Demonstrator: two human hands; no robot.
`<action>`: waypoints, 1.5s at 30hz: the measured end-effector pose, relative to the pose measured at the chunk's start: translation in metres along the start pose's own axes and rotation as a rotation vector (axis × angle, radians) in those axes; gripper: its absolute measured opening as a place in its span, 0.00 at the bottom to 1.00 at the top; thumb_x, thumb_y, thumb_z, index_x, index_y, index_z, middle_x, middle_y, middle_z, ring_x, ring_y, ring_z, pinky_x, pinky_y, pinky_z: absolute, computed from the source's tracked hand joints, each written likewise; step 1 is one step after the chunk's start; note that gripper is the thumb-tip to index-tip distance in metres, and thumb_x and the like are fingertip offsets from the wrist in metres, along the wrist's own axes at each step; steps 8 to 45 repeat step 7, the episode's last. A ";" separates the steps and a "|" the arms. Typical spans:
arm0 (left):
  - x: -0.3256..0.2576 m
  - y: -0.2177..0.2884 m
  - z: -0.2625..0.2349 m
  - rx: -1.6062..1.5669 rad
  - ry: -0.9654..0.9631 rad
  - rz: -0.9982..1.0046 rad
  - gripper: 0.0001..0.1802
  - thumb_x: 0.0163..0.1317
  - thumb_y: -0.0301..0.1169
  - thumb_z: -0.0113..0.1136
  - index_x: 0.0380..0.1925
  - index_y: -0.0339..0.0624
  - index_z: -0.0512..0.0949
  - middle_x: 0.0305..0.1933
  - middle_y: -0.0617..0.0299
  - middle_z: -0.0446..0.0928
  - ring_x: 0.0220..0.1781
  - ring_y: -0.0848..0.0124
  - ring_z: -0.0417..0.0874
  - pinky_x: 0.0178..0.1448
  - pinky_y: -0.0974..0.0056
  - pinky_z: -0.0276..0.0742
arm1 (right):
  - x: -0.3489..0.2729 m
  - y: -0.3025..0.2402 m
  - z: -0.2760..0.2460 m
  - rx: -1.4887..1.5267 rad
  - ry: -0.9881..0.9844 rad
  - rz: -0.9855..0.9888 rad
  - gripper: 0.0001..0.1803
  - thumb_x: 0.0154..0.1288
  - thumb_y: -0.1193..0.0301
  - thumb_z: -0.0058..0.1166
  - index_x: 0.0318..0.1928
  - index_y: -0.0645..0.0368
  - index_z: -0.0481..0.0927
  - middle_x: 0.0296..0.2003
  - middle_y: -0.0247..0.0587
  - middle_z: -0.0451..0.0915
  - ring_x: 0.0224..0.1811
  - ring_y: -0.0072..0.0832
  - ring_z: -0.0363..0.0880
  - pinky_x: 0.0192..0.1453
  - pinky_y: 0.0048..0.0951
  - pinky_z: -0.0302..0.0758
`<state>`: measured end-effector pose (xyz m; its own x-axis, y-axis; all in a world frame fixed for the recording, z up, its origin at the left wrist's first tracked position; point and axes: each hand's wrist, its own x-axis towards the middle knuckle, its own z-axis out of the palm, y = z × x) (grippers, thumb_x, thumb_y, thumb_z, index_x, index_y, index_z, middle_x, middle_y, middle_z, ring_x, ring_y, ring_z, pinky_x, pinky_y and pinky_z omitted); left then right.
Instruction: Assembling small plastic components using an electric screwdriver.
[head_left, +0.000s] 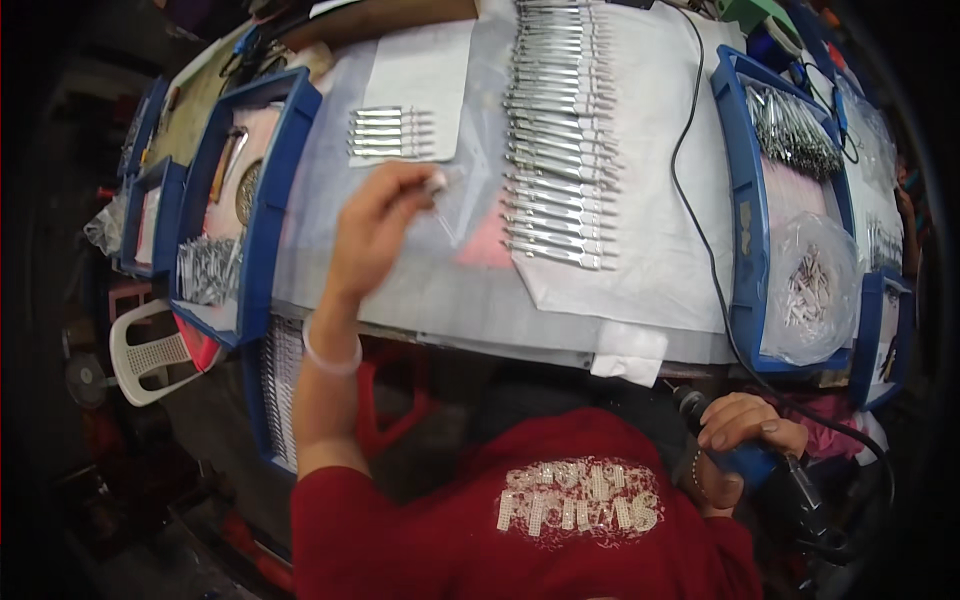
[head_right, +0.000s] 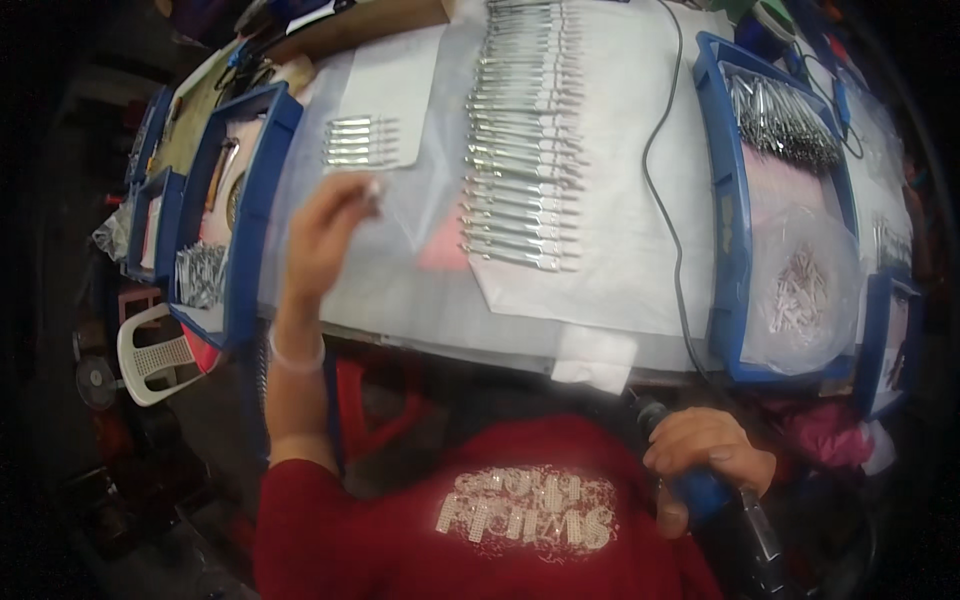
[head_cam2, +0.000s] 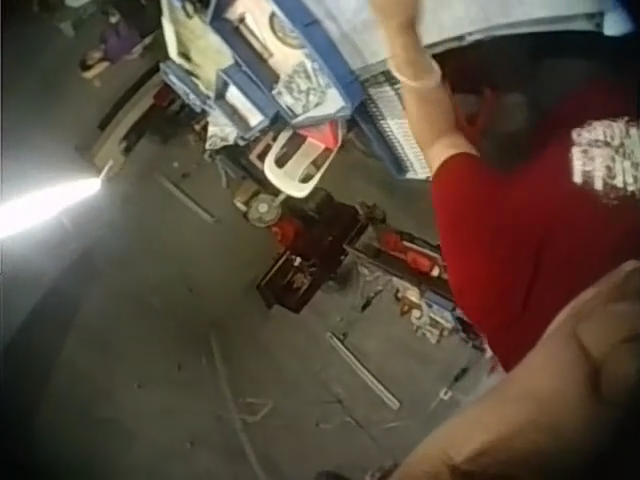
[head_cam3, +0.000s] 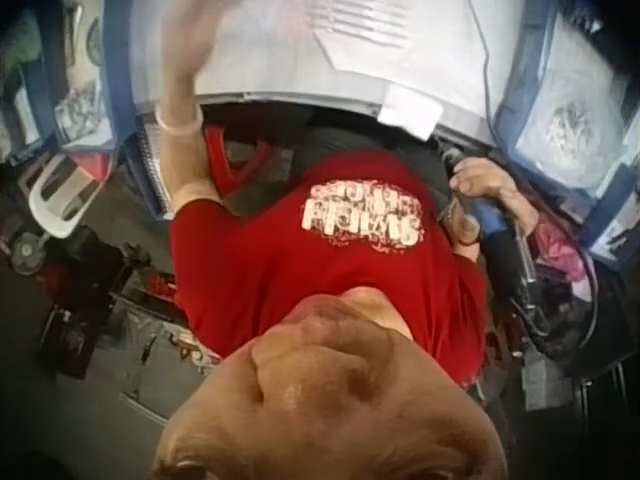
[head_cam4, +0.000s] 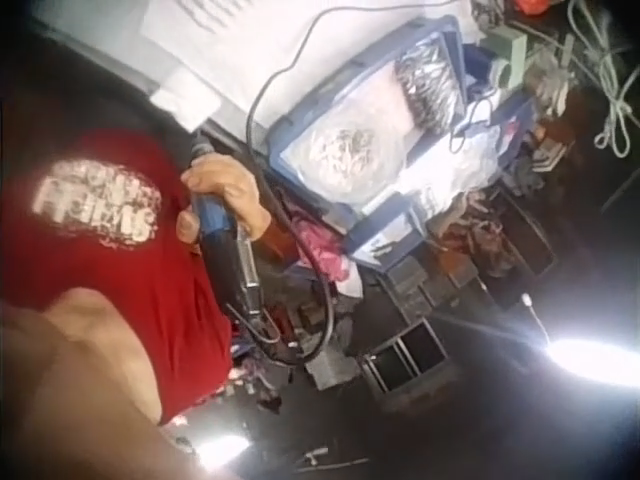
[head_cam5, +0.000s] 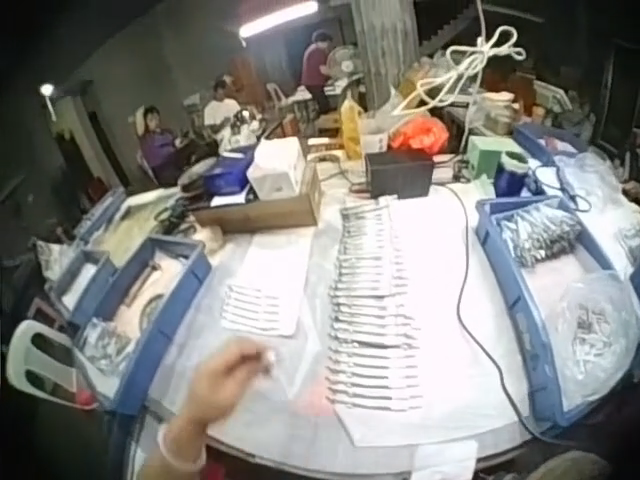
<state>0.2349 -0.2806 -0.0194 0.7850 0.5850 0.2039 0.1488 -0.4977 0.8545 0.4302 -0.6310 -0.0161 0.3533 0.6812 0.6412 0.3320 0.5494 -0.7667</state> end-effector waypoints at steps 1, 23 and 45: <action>0.024 -0.015 -0.019 0.132 0.020 0.071 0.11 0.61 0.18 0.53 0.44 0.34 0.76 0.37 0.61 0.77 0.39 0.76 0.78 0.46 0.72 0.73 | 0.001 0.001 0.004 -0.002 0.007 0.010 0.33 0.57 0.62 0.65 0.55 0.61 0.59 0.29 0.42 0.78 0.27 0.32 0.79 0.34 0.35 0.77; 0.136 -0.091 -0.066 0.344 -0.184 -0.068 0.09 0.59 0.23 0.57 0.41 0.38 0.76 0.33 0.63 0.78 0.39 0.77 0.76 0.46 0.72 0.71 | 0.000 -0.005 0.012 0.016 0.046 0.105 0.36 0.52 0.61 0.70 0.54 0.58 0.62 0.30 0.42 0.79 0.28 0.36 0.81 0.34 0.35 0.79; 0.136 -0.091 -0.066 0.344 -0.184 -0.068 0.09 0.59 0.23 0.57 0.41 0.38 0.76 0.33 0.63 0.78 0.39 0.77 0.76 0.46 0.72 0.71 | 0.000 -0.005 0.012 0.016 0.046 0.105 0.36 0.52 0.61 0.70 0.54 0.58 0.62 0.30 0.42 0.79 0.28 0.36 0.81 0.34 0.35 0.79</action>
